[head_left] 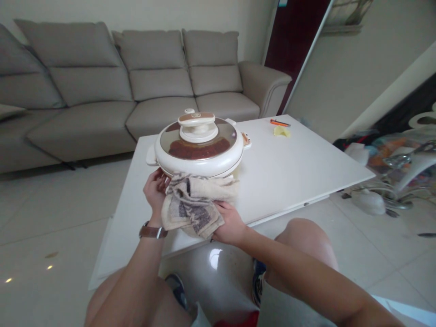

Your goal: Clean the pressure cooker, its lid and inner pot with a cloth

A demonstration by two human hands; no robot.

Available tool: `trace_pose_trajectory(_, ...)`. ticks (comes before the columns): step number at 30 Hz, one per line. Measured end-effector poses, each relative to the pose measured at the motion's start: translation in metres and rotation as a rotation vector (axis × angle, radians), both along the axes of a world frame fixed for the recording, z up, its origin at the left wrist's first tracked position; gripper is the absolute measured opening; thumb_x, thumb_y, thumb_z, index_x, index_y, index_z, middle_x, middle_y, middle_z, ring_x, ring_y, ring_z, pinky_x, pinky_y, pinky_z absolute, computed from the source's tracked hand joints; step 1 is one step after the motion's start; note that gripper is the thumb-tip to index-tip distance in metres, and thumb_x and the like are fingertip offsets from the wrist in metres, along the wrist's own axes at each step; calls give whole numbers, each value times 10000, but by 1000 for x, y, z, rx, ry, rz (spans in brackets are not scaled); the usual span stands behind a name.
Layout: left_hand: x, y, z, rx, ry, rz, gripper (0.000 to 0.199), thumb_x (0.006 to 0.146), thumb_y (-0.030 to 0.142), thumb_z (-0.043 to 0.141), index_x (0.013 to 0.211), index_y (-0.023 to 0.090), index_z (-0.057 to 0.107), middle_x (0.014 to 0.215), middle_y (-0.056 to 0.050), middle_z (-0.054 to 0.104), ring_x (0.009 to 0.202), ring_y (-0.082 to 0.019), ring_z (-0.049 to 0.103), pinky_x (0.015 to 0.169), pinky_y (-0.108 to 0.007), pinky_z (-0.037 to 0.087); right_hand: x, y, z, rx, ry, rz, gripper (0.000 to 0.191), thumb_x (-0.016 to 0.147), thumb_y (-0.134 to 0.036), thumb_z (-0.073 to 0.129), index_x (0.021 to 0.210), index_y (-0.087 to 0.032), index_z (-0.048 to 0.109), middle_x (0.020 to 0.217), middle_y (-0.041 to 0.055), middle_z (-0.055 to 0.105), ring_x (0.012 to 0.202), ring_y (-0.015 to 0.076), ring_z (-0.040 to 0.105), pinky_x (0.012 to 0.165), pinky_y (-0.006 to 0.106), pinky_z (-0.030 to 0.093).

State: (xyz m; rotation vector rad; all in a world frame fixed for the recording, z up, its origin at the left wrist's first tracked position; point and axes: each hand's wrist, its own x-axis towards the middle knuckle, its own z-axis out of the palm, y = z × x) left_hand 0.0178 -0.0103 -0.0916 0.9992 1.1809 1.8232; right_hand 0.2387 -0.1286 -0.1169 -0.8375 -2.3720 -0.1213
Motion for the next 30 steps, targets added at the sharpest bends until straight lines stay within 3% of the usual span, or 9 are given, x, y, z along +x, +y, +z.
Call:
trace_pose_trajectory(3,5,-1,2,-14,-67,73,281,646,283,582,879,192,709,1014,-69,755,1006,-252,712,834,-328,567,10,-2,-7,38,-24,15,279,874,-271,688,1138,-227,766,1222,132,759,1278,277,609,1075,415,504)
trace_pose_trajectory(10,8,1,-3,-45,-162,76,298,640,303,578,887,203,710,981,-50,758,937,-200,719,759,-265,525,37,-7,-29,80,-10,36,276,881,-234,666,1139,-187,752,1134,146,779,1145,267,667,1017,414,517)
trace_pose_trajectory(21,7,3,-6,-20,-119,58,272,691,343,585,909,213,683,1033,-61,754,964,-205,723,822,-295,533,85,-7,-42,-65,-133,22,283,839,-190,671,1104,-172,770,1198,172,769,1217,289,667,1107,497,495)
trace_pose_trajectory(25,8,3,-4,-35,-150,75,286,675,334,592,914,216,696,1049,-62,762,943,-195,724,803,-282,541,102,-9,-41,-95,35,43,323,866,-237,642,1158,-157,754,1195,193,768,1177,310,699,1062,518,546)
trace_pose_trajectory(30,8,2,-5,-36,-127,73,288,692,338,579,923,215,697,1060,-71,770,983,-213,727,837,-306,549,94,-22,-29,-328,540,-29,276,924,-272,631,1166,-259,763,1188,105,788,1176,274,719,1061,455,565)
